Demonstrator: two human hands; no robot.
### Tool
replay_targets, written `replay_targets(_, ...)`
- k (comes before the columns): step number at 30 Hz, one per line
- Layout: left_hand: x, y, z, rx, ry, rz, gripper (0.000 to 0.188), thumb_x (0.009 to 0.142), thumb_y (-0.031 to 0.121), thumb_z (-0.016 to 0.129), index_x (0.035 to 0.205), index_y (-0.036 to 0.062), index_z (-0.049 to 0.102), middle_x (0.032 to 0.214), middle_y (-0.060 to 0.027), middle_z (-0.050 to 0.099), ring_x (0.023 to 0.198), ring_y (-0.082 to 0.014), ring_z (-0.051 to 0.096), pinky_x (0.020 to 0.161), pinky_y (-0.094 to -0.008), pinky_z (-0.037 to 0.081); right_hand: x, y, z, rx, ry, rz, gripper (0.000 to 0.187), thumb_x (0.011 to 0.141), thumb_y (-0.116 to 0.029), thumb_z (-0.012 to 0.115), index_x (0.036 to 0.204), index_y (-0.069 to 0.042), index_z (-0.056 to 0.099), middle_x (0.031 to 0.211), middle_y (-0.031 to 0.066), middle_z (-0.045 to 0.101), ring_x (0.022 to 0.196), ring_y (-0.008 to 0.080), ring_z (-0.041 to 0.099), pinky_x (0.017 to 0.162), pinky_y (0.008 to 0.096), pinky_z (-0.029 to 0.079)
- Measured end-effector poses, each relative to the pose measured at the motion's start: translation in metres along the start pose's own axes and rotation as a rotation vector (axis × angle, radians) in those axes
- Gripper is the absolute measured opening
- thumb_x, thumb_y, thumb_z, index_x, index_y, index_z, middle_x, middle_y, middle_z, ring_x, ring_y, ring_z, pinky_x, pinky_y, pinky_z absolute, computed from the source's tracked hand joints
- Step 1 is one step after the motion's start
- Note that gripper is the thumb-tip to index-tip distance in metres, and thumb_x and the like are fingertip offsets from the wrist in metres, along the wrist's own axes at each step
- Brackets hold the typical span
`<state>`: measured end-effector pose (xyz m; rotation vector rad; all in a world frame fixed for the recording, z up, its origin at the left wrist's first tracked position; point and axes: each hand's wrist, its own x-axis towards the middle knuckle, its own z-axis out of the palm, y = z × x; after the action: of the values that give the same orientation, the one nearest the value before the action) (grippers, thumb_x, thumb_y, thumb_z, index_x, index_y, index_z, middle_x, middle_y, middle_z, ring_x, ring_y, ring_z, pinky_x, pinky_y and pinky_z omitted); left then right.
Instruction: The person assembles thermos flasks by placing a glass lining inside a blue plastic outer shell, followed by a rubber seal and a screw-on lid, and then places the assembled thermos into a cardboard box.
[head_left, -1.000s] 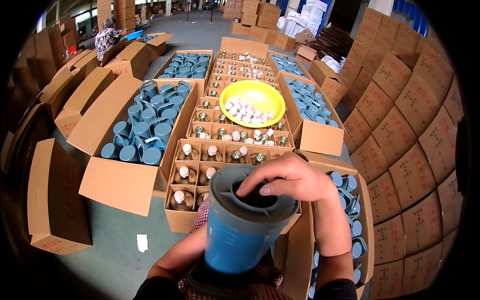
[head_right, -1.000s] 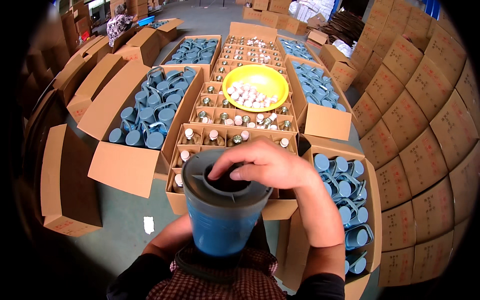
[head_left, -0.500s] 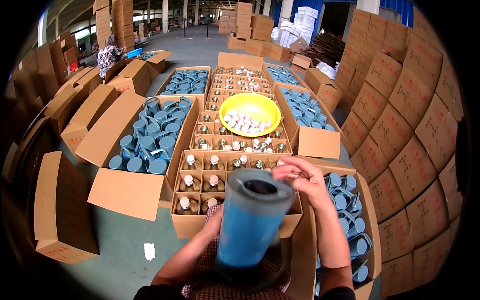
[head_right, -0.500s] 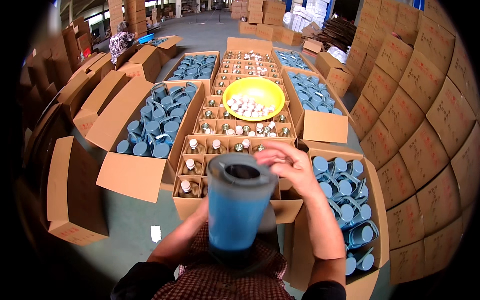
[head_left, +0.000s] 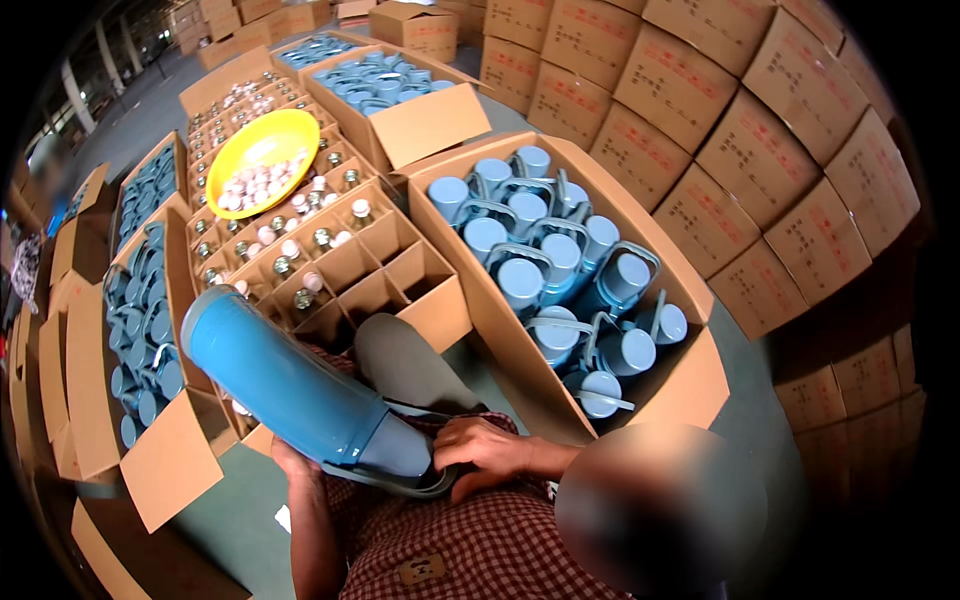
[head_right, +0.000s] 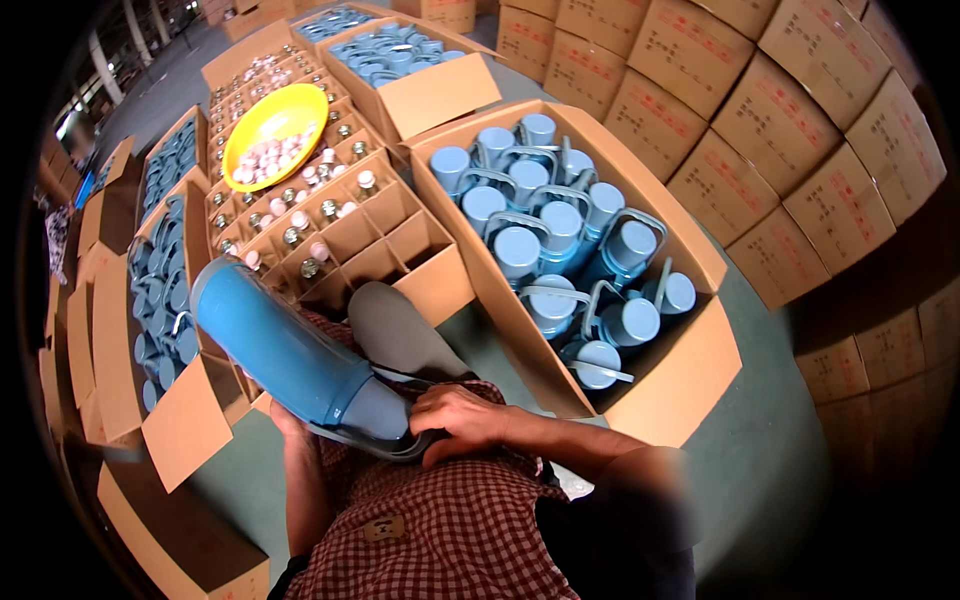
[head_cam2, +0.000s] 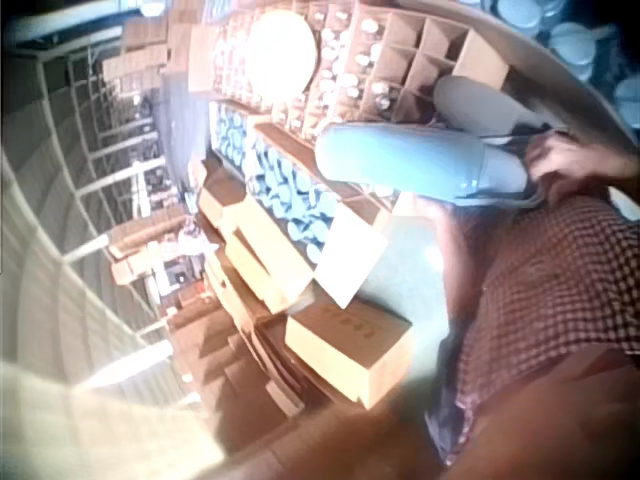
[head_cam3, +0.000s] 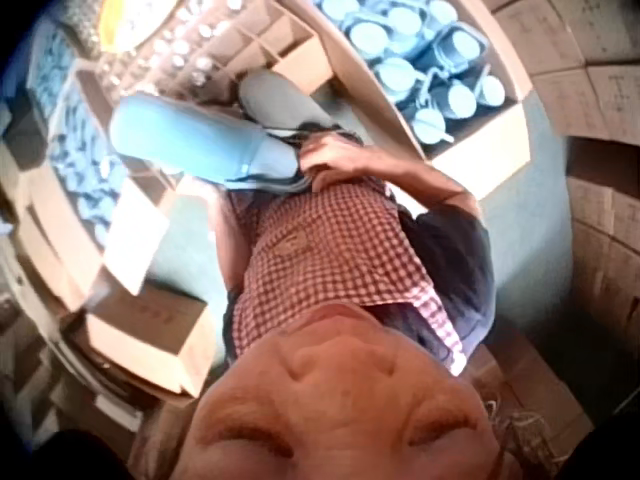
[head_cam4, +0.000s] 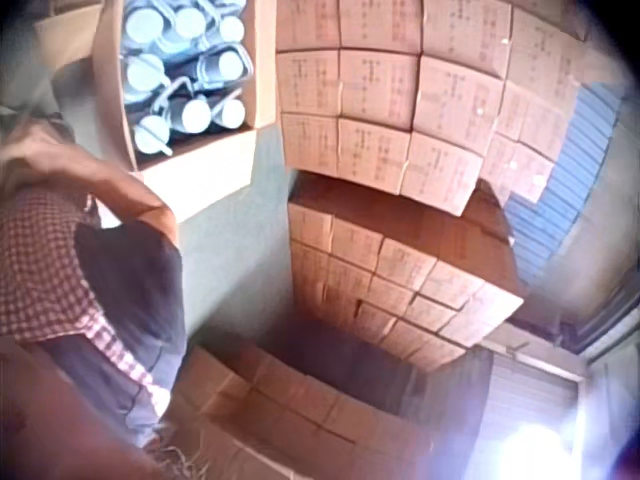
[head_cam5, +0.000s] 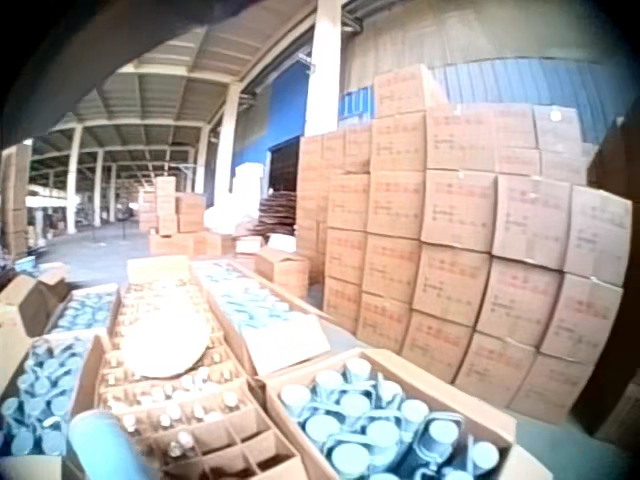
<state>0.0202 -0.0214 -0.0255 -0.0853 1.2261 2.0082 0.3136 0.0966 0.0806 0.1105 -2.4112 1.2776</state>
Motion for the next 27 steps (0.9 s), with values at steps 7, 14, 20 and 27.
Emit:
replay_targets(7,-0.019,-0.016,0.147,-0.046,-0.447,-0.229,0.036,0.094,0.026,0.040,0.117,0.0005,0.050,0.109,-0.0117,0.060,0.094,-0.0208,0.061,0.062,-0.0287,0.051,-0.044,-0.048,-0.047,-0.372,0.733,0.099,0.027,0.073,-0.023,0.072,0.077,-0.001,0.057,0.069,0.0109,0.055,0.060,0.0269,0.055,0.053,0.0355,0.043)
replay_targets(14,-0.051,-0.025,0.230,0.476,-0.903,-0.126,0.023,0.093,0.018,0.046,0.105,0.0007,0.055,0.104,-0.0155,0.064,0.085,-0.0214,0.066,0.055,-0.0258,0.049,-0.117,-0.115,-0.128,-0.590,1.362,0.349,0.039,0.084,-0.035,0.059,0.070,0.000,0.052,0.065,0.0057,0.054,0.058,0.0119,0.052,0.052,0.0242,0.041)
replay_targets(20,-0.036,-0.066,0.214,0.603,-0.875,-0.277,0.020,0.092,0.016,0.047,0.100,0.0005,0.057,0.095,-0.0154,0.066,0.076,-0.0234,0.067,0.051,-0.0260,0.049,-0.158,-0.144,-0.161,-0.916,1.242,0.737,0.043,0.084,-0.037,0.063,0.070,0.002,0.051,0.060,0.0080,0.048,0.057,0.0156,0.048,0.052,0.0286,0.039)
replay_targets(27,-0.023,-0.059,0.207,0.474,-0.948,-0.328,0.019,0.091,0.013,0.046,0.101,-0.0006,0.056,0.097,-0.0175,0.065,0.077,-0.0258,0.067,0.053,-0.0276,0.051,-0.169,-0.139,-0.200,-0.669,1.241,1.102,0.033,0.092,-0.029,0.054,0.084,0.002,0.058,0.058,0.0026,0.051,0.049,0.0100,0.050,0.044,0.0238,0.039)
